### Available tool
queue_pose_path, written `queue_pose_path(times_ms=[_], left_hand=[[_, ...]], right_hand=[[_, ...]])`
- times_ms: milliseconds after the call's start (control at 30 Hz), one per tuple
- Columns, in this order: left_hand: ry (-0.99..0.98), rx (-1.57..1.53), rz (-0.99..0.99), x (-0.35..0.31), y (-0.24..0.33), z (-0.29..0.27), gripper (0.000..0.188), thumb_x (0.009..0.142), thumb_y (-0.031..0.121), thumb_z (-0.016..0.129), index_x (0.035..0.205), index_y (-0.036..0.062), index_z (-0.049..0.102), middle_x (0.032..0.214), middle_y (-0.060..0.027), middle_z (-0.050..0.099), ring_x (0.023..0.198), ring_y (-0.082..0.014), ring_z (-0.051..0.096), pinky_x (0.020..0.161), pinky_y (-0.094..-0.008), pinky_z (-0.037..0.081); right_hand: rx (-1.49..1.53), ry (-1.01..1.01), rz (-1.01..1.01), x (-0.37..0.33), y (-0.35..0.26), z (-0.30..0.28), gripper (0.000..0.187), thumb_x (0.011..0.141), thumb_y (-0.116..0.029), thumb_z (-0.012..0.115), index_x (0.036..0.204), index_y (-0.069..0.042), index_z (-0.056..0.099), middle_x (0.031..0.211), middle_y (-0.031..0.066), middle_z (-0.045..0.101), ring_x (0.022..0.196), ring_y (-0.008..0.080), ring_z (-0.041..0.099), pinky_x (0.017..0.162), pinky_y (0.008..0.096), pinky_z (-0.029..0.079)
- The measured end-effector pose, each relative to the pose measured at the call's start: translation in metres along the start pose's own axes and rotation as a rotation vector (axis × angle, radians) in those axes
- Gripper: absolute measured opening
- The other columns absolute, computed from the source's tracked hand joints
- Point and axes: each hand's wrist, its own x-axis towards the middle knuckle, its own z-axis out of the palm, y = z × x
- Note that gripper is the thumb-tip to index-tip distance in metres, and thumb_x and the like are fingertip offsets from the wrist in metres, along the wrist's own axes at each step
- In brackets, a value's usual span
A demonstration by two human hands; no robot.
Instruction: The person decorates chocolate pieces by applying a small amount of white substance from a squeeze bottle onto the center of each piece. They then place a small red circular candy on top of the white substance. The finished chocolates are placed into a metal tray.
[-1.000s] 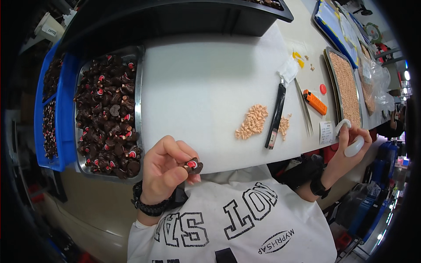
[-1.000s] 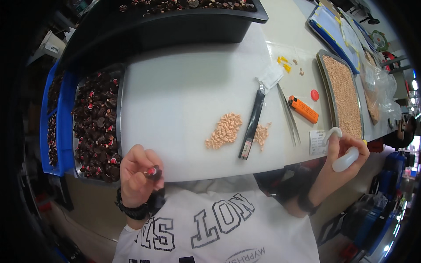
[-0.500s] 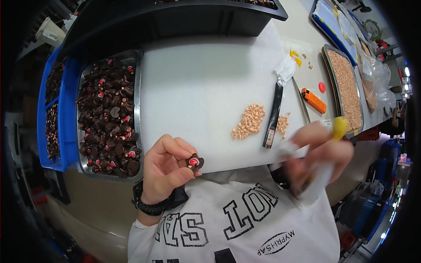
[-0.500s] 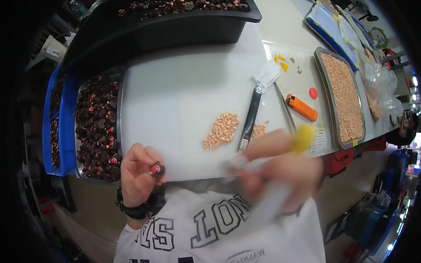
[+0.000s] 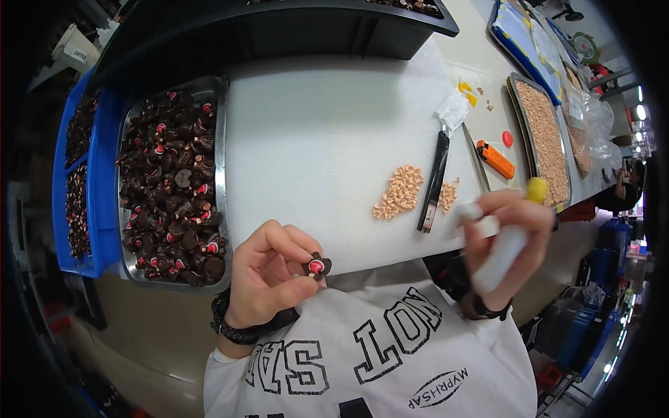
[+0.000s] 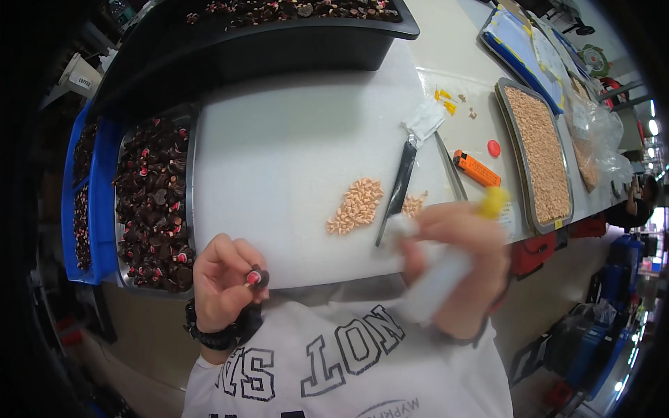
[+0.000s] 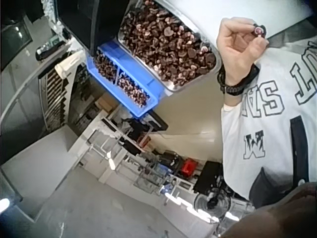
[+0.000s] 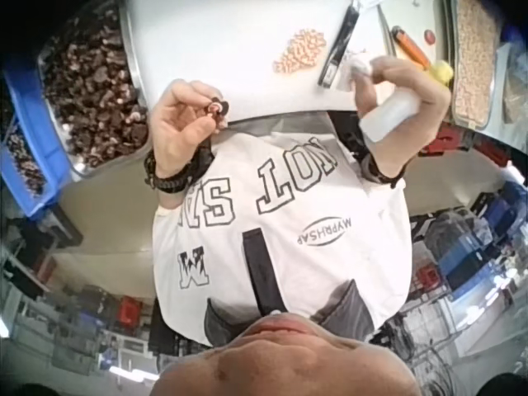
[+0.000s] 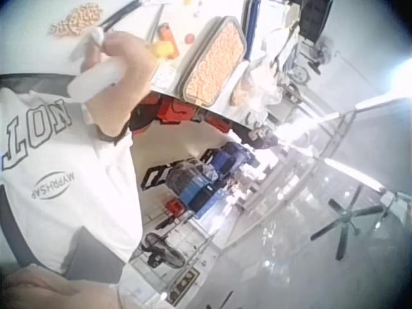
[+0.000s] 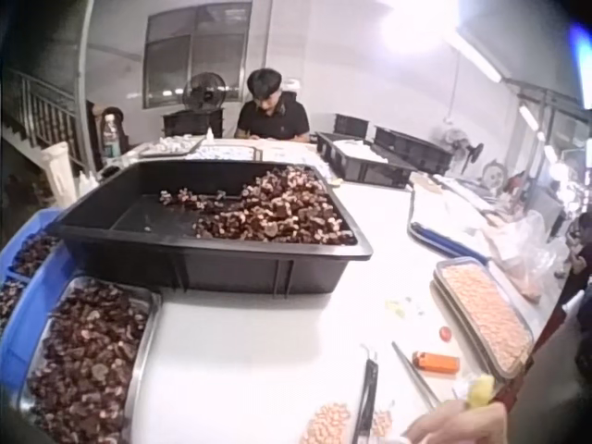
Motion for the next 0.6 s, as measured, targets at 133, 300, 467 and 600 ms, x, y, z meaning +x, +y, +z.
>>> queue_pose_path(times_ms=[133, 300, 467, 600], left_hand=[[-0.037, -0.001, -0.018, 0.001, 0.001, -0.001, 0.024, 0.073, -0.005, 0.063, 0.090, -0.0009, 0.046, 0.091, -0.0161, 0.055, 0.075, -0.0152, 0.058, 0.066, -0.0263, 0.050], [-0.050, -0.033, -0.047, -0.001, 0.004, -0.001, 0.023, 0.076, -0.004, 0.061, 0.091, -0.0011, 0.045, 0.090, -0.0159, 0.055, 0.075, -0.0153, 0.058, 0.065, -0.0265, 0.050], [-0.049, -0.052, -0.027, 0.001, 0.002, -0.001, 0.023, 0.075, -0.006, 0.060, 0.092, -0.0015, 0.045, 0.090, -0.0155, 0.055, 0.076, -0.0155, 0.058, 0.066, -0.0268, 0.050], [-0.056, 0.026, -0.016, 0.002, -0.001, 0.002, 0.032, 0.072, -0.009, 0.062, 0.096, -0.0015, 0.042, 0.090, -0.0150, 0.054, 0.078, -0.0155, 0.057, 0.069, -0.0268, 0.050]], right_hand=[[-0.228, 0.254, 0.357, -0.016, 0.028, -0.040, 0.032, 0.070, 0.010, 0.061, 0.094, -0.003, 0.045, 0.083, 0.0098, 0.057, 0.070, 0.0138, 0.054, 0.068, 0.0248, 0.043], [-0.244, 0.082, 0.474, -0.033, 0.067, -0.052, 0.027, 0.076, 0.004, 0.060, 0.098, -0.002, 0.046, 0.092, 0.0107, 0.060, 0.080, 0.0153, 0.057, 0.074, 0.0269, 0.044], [-0.217, 0.236, 0.405, -0.026, 0.053, -0.056, 0.023, 0.079, 0.004, 0.057, 0.098, -0.003, 0.047, 0.099, 0.0131, 0.061, 0.086, 0.0168, 0.059, 0.077, 0.0289, 0.046], [0.218, 0.652, -0.042, -0.010, 0.007, -0.056, 0.022, 0.076, -0.007, 0.061, 0.095, -0.005, 0.049, 0.086, 0.0073, 0.057, 0.077, 0.0166, 0.054, 0.069, 0.0249, 0.042]])
